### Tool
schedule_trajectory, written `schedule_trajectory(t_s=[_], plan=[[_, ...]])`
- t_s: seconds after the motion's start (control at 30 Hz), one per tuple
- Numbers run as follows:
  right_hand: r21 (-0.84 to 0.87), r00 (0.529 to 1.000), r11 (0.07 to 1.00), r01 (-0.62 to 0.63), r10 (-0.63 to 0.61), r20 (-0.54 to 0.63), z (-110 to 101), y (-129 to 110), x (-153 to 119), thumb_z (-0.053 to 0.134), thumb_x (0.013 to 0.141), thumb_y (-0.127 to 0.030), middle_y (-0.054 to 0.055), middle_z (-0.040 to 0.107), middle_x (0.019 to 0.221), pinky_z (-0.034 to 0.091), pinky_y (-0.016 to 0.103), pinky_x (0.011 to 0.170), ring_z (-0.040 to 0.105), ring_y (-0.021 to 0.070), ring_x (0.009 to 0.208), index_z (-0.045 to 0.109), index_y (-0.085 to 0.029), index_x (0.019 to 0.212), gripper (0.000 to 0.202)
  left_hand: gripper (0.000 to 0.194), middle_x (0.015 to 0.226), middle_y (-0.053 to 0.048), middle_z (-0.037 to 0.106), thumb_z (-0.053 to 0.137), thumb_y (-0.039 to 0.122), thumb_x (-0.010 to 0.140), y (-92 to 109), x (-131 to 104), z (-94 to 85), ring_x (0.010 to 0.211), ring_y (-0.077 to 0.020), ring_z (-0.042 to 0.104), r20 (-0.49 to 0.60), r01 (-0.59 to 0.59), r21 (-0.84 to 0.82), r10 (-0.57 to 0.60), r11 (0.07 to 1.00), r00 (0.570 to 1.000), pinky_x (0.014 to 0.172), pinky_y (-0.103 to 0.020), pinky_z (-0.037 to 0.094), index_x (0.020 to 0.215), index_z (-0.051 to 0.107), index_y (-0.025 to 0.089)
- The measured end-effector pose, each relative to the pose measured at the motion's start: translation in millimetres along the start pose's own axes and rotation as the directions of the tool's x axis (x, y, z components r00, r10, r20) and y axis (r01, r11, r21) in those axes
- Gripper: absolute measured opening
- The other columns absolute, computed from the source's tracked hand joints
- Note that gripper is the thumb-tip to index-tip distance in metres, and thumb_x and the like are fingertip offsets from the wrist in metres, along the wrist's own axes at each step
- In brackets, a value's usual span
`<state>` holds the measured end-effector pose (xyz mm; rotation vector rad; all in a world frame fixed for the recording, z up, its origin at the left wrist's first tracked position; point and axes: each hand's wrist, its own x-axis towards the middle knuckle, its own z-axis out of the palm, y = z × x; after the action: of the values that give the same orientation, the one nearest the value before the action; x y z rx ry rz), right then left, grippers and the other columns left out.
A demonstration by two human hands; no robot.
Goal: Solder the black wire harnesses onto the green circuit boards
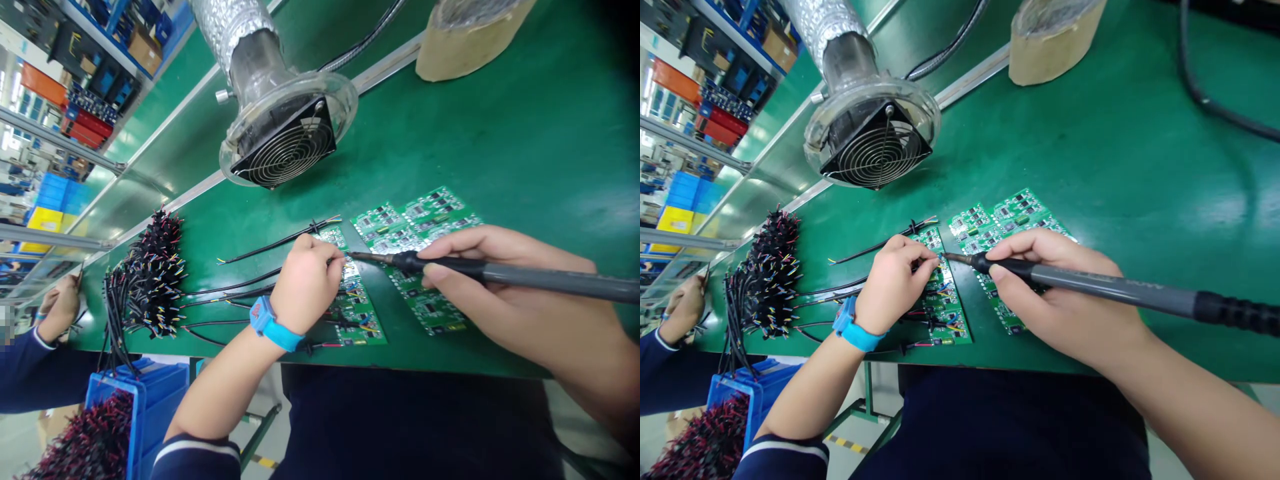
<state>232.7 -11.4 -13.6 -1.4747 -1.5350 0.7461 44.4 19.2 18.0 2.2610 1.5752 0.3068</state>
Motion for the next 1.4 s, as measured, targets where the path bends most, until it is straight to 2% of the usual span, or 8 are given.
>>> schedule_trajectory(t_s=[0.17,0.4,0.73,0.83,0.93,1.1,1.27,1.4], plan=[[0.031,0.999,0.999,-0.033,0.033,0.001,-1,-3,0,0.054,0.071,-0.039,-0.002,0.059,0.058,0.036,0.025,0.040,0.051,0.0133,0.045,0.061,-0.025,0.072,0.015,0.011,0.075,-0.004,0.057,0.060,0.008,0.077,6,3,-1.7,0.077,-0.0163,0.058,0.026,0.036,0.052,-0.037,0.998,0.999,0.073,-0.031,0.051,0.072,0.066,0.015],[0.182,0.979,0.974,-0.137,0.161,-0.127,-2,-3,-10,0.059,0.073,-0.031,-0.001,0.059,0.060,0.038,0.027,0.042,0.052,0.0135,0.048,0.060,-0.024,0.077,0.008,0.013,0.075,-0.007,0.059,0.057,0.008,0.078,12,8,-4.3,0.082,-0.0192,0.058,0.090,0.067,0.130,-0.079,0.989,0.993,0.076,-0.033,0.051,0.070,0.066,0.013],[0.232,0.965,0.961,-0.152,0.195,-0.174,-2,-5,-9,0.060,0.074,-0.030,-0.002,0.060,0.062,0.040,0.028,0.045,0.056,0.0133,0.052,0.060,-0.023,0.080,0.009,0.015,0.068,-0.004,0.053,0.057,0.006,0.076,11,10,-6.0,0.081,-0.0191,0.056,0.106,0.071,0.117,-0.083,0.991,0.991,0.076,-0.033,0.049,0.065,0.060,0.015],[0.265,0.962,0.956,-0.128,0.185,-0.200,-3,-1,-10,0.060,0.074,-0.030,-0.001,0.061,0.062,0.043,0.029,0.048,0.056,0.0132,0.052,0.060,-0.023,0.082,0.011,0.008,0.076,-0.004,0.052,0.064,0.009,0.073,9,7,-6.5,0.078,-0.0168,0.055,0.070,0.111,0.083,-0.117,0.990,0.991,0.076,-0.032,0.049,0.072,0.059,0.014],[0.288,0.959,0.951,-0.111,0.179,-0.222,-3,1,-9,0.061,0.073,-0.030,-0.001,0.061,0.062,0.044,0.029,0.049,0.056,0.0137,0.053,0.059,-0.022,0.081,0.011,0.015,0.085,-0.004,0.052,0.071,0.020,0.072,2,7,-10.0,0.069,-0.0137,0.053,0.046,0.145,0.080,-0.149,0.986,0.988,0.072,-0.031,0.049,0.080,0.059,0.015],[0.269,0.941,0.955,-0.128,0.203,-0.271,-4,-1,-6,0.060,0.072,-0.034,0.001,0.061,0.061,0.045,0.033,0.050,0.057,0.0164,0.053,0.060,-0.023,0.082,0.015,0.014,0.084,-0.005,0.057,0.063,0.026,0.080,-19,29,-17.3,0.079,-0.0176,0.056,-0.104,0.077,0.162,-0.061,0.984,0.993,0.079,-0.033,0.047,0.089,0.066,0.016],[0.212,0.938,0.971,-0.111,0.173,-0.300,-11,-10,5,0.058,0.073,-0.035,0.002,0.060,0.062,0.046,0.034,0.050,0.057,0.0158,0.052,0.059,-0.021,0.083,0.017,0.009,0.083,-0.005,0.062,0.066,0.022,0.078,-32,52,-12.3,0.083,-0.0183,0.058,0.011,-0.073,0.139,0.072,0.988,0.997,0.081,-0.032,0.046,0.085,0.070,0.018],[0.187,0.948,0.980,-0.062,0.116,-0.297,-12,-18,13,0.058,0.074,-0.031,0.000,0.060,0.062,0.048,0.034,0.053,0.057,0.0160,0.055,0.058,-0.022,0.081,0.012,0.005,0.081,-0.003,0.064,0.062,0.017,0.081,-34,47,-8.9,0.080,-0.0159,0.059,-0.028,-0.092,0.079,0.095,0.993,0.995,0.076,-0.029,0.047,0.081,0.067,0.017]])
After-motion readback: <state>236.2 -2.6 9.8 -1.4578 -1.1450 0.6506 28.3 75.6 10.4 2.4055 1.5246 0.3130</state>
